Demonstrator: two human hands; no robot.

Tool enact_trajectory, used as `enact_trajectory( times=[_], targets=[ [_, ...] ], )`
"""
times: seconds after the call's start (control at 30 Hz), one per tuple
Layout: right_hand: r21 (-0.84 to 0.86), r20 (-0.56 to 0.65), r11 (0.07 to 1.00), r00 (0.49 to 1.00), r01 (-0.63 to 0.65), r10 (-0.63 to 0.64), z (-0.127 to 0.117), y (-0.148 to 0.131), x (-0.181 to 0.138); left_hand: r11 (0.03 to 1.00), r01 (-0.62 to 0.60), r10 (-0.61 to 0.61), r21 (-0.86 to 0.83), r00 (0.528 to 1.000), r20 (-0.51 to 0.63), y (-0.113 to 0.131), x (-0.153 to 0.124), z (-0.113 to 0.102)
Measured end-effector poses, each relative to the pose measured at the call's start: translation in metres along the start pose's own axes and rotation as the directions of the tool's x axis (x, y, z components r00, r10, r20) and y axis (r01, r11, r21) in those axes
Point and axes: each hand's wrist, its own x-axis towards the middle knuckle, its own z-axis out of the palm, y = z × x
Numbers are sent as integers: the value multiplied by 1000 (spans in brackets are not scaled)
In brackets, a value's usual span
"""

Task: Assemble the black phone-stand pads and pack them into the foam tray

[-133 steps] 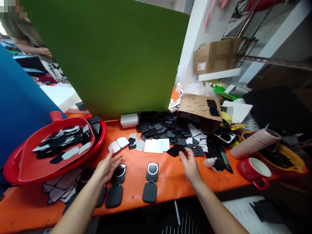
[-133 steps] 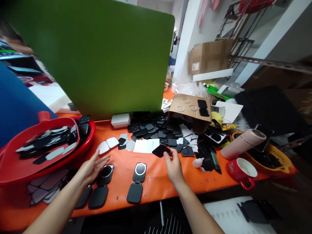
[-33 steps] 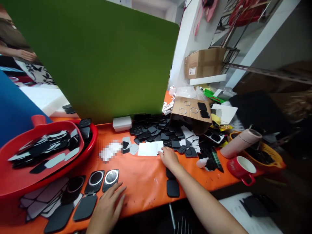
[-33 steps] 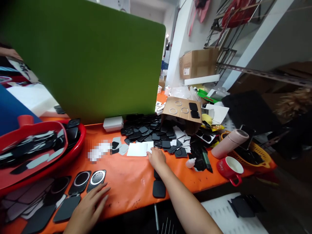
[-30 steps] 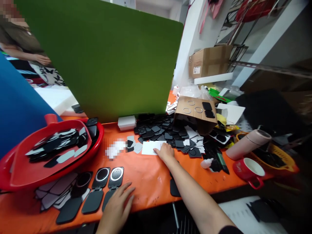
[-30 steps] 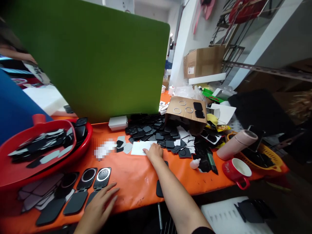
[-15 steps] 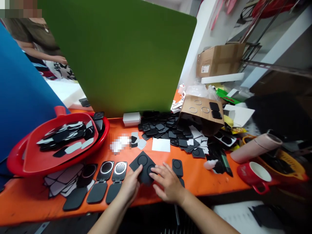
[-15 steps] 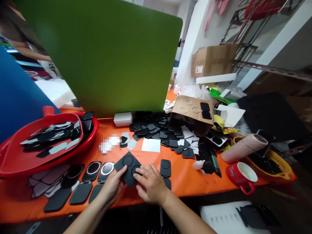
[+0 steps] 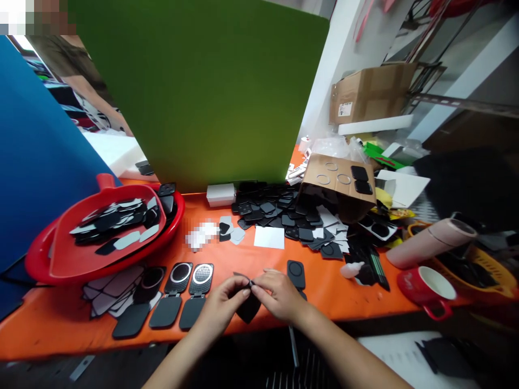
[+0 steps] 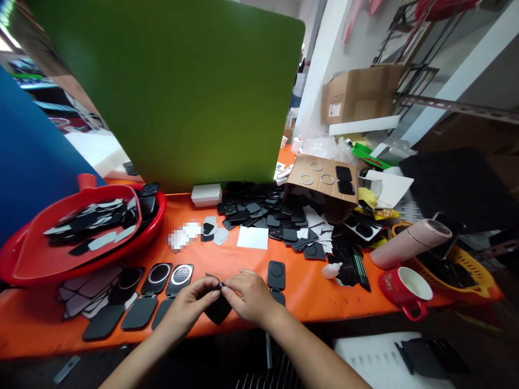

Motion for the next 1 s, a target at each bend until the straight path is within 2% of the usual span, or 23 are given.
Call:
enact_trajectory(
  times=[0.1,0.17,0.23,0.3,0.33,0.37,0.4,0.43,0.5,0.53,0.6,0.67,0.7,0.73,0.87,1.0],
  targets=[
    [256,8,959,992,-122,124,-5,8,0,1000,3,-3,20,1000,-7,-3,0,-3],
    [410,-46,884,963,-224,265,-14,23,-2,997,47,-51,-64,997,-52,-7,3,-5],
    [567,-166,769,873,-296,459,-27,41,-5,976,84,-111,-203,986,-126,-13,7,-7],
    [693,-274,660,741,-291,614,-43,54,-10,941,106,-174,-321,966,-192,-18,11,-8],
    [723,-303,633,697,-276,650,-50,58,-13,927,110,-196,-358,957,-214,-21,13,-8],
    [731,-315,628,685,-267,657,-55,59,-16,917,115,-212,-381,951,-225,-23,15,-8],
    [717,-309,643,705,-268,638,-59,57,-18,911,120,-222,-394,949,-224,-24,16,-7],
    [686,-289,674,747,-275,599,-60,54,-21,907,122,-226,-403,949,-222,-26,18,-5],
    [573,-250,768,831,-287,497,-57,44,-25,897,114,-233,-427,943,-236,-29,20,-3],
    [496,-264,819,849,-288,458,-53,39,-26,893,106,-235,-438,939,-250,-31,21,-2],
    [326,-389,895,819,-306,422,-44,30,-26,883,87,-240,-462,929,-283,-34,23,-1],
    [202,-544,922,745,-331,386,-36,26,-23,869,73,-250,-489,919,-306,-36,24,0],
    [180,-582,925,722,-335,375,-33,26,-21,860,70,-258,-505,914,-313,-36,23,0],
    [189,-581,924,720,-333,379,-31,25,-18,851,72,-270,-521,910,-315,-36,23,0],
    [286,-500,917,773,-277,390,-25,25,-7,805,97,-322,-586,900,-295,-33,19,2],
    [7,-651,978,741,-208,163,-17,24,-4,776,97,-339,-623,897,-283,-31,16,6]
  ],
)
